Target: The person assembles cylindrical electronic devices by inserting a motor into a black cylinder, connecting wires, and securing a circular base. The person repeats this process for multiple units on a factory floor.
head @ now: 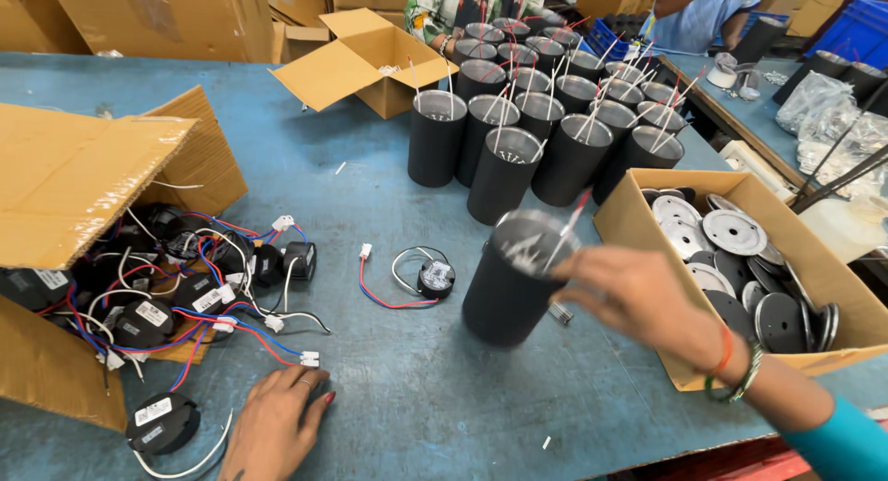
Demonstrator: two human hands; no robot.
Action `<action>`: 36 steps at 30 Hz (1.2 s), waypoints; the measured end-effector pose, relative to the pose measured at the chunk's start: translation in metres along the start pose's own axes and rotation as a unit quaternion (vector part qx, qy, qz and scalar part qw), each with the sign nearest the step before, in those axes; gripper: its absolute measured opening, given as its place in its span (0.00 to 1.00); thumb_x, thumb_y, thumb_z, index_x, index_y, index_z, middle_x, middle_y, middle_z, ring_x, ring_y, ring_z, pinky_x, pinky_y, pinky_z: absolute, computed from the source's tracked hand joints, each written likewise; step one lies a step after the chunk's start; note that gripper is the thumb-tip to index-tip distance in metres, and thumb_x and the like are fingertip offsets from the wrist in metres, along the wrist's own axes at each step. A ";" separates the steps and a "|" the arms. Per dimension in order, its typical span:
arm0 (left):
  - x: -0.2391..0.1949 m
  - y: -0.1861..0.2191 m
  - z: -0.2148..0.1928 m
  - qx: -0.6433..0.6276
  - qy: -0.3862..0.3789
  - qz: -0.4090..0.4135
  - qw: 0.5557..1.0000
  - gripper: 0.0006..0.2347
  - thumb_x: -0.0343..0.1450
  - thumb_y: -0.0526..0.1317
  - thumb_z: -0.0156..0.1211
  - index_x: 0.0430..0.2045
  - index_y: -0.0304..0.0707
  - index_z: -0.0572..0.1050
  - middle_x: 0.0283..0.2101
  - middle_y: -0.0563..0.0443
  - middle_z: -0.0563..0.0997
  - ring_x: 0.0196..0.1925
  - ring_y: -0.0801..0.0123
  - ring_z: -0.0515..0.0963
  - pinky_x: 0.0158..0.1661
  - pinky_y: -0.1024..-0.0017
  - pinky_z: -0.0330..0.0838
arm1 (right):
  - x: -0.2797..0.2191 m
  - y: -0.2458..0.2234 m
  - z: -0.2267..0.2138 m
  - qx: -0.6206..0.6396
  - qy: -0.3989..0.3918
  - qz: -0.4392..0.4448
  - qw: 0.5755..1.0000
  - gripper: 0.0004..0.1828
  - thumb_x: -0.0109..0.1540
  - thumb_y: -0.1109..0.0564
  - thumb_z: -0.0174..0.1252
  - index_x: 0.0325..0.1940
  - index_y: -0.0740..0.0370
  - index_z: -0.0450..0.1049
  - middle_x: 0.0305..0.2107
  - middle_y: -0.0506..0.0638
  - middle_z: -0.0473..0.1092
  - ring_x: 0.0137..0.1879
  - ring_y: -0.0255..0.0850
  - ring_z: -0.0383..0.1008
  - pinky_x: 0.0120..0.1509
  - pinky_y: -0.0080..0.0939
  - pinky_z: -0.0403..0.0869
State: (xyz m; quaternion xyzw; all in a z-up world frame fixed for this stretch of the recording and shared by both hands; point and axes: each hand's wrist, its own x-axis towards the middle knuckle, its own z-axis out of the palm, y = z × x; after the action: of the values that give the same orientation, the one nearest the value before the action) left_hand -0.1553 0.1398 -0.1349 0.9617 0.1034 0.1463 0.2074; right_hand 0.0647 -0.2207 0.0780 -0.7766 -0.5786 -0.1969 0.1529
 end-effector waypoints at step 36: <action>-0.004 0.013 -0.011 0.024 -0.027 -0.001 0.999 0.16 0.63 0.42 0.64 0.44 0.42 0.79 0.52 0.49 0.77 0.57 0.51 0.73 0.57 0.57 0.65 | 0.004 -0.006 0.000 0.076 -0.232 -0.072 0.967 0.11 0.53 0.62 0.62 0.39 0.60 0.81 0.41 0.45 0.78 0.45 0.42 0.77 0.39 0.43 0.77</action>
State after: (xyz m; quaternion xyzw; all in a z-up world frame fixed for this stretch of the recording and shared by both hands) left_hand -0.1604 0.1312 -0.1205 0.9698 0.1024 0.1179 0.1871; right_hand 0.0604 -0.2156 0.0796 -0.7435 -0.6657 0.0231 0.0587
